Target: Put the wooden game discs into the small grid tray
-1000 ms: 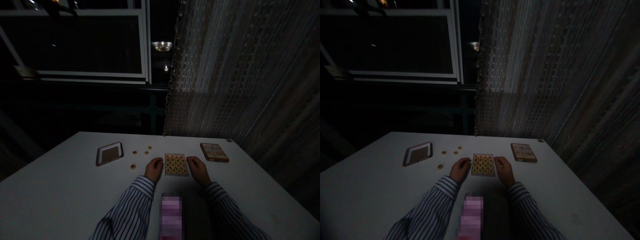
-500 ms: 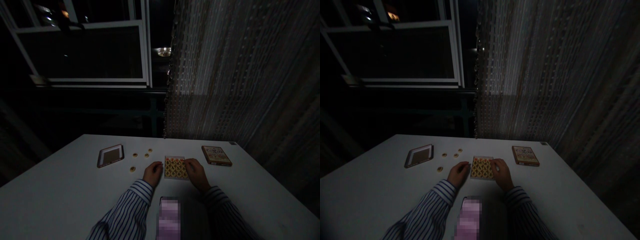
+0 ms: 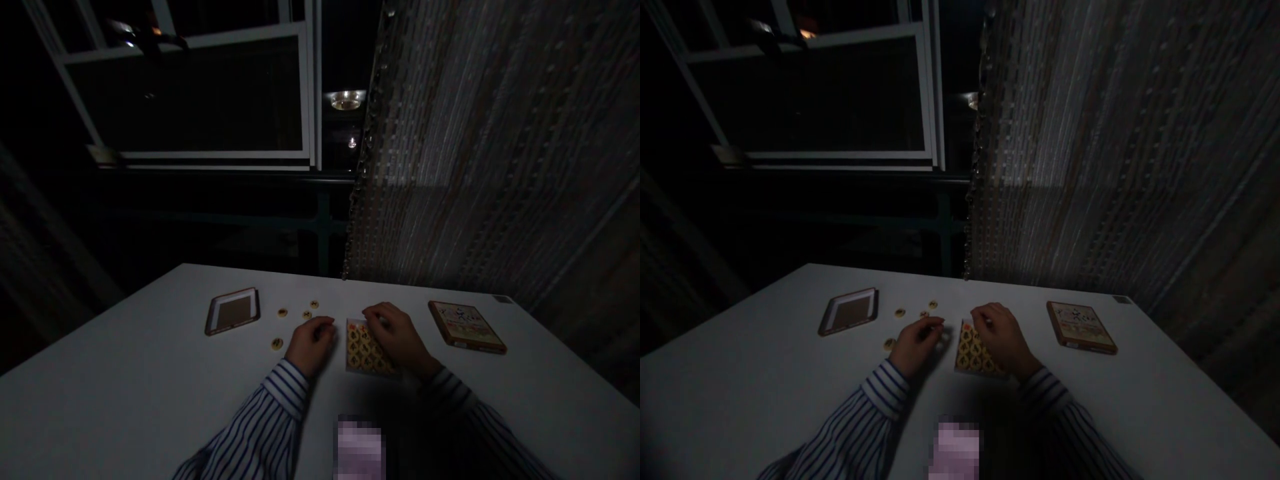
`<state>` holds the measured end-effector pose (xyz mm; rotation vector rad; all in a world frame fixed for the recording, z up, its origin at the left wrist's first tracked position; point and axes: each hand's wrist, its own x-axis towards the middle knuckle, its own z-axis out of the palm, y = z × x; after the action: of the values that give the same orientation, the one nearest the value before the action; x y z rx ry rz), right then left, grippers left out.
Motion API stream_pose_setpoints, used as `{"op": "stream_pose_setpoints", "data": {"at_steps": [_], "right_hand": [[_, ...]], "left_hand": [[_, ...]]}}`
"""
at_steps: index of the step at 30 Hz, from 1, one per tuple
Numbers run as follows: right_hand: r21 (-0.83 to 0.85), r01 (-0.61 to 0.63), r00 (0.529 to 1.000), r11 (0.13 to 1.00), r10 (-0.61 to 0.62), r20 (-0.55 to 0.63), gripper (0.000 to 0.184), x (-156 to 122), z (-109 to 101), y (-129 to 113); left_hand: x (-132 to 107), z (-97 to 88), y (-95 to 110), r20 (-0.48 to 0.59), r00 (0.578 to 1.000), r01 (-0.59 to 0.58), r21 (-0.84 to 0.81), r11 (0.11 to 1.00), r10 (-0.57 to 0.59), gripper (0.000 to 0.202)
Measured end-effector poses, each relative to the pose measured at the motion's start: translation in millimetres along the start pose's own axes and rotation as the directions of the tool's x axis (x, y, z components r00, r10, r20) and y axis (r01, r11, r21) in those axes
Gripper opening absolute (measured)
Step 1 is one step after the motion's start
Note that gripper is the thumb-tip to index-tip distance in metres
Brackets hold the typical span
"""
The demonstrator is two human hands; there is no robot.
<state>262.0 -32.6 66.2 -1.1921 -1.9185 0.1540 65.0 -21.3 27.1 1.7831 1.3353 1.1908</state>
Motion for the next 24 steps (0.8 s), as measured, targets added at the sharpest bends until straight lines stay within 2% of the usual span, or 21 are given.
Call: {"op": "stream_pose_setpoints", "data": {"at_steps": [3,6,8,10,15,20,24], "right_hand": [[0.051,0.031,0.999,0.998,-0.032,0.02,0.021,19,3,-7],[0.109,0.038,0.999,0.993,-0.041,0.019,0.021,36,3,-12],[0.143,0.027,0.999,0.989,-0.03,0.019,0.021,45,3,-14],[0.159,0.013,1.0,0.987,-0.016,0.017,0.022,51,3,-16],[0.143,0.002,0.999,0.99,-0.009,0.048,0.021,54,5,-13],[0.055,0.029,0.992,0.998,-0.036,0.123,0.022,50,5,-3],[-0.001,0.051,0.981,0.999,-0.05,0.186,0.021,49,5,2]], "left_hand": [[23,-30.9,0,-0.051,0.999,-0.002,0.023,1.0,0.003,0.03],[46,-60.5,-10,-0.138,0.99,0.021,0.081,0.996,-0.01,0.033],[56,-75.0,-21,-0.142,0.99,0.046,0.187,0.981,-0.019,0.037],[61,-84.5,-31,-0.1,0.995,0.062,0.344,0.937,-0.029,0.039],[59,-92.1,-55,0.044,0.996,0.041,0.586,0.81,-0.082,0.044],[59,-89.1,-72,0.105,0.99,0.004,0.635,0.772,-0.092,0.041],[59,-87.9,-74,0.109,0.987,0.019,0.638,0.77,-0.115,0.036]]}}
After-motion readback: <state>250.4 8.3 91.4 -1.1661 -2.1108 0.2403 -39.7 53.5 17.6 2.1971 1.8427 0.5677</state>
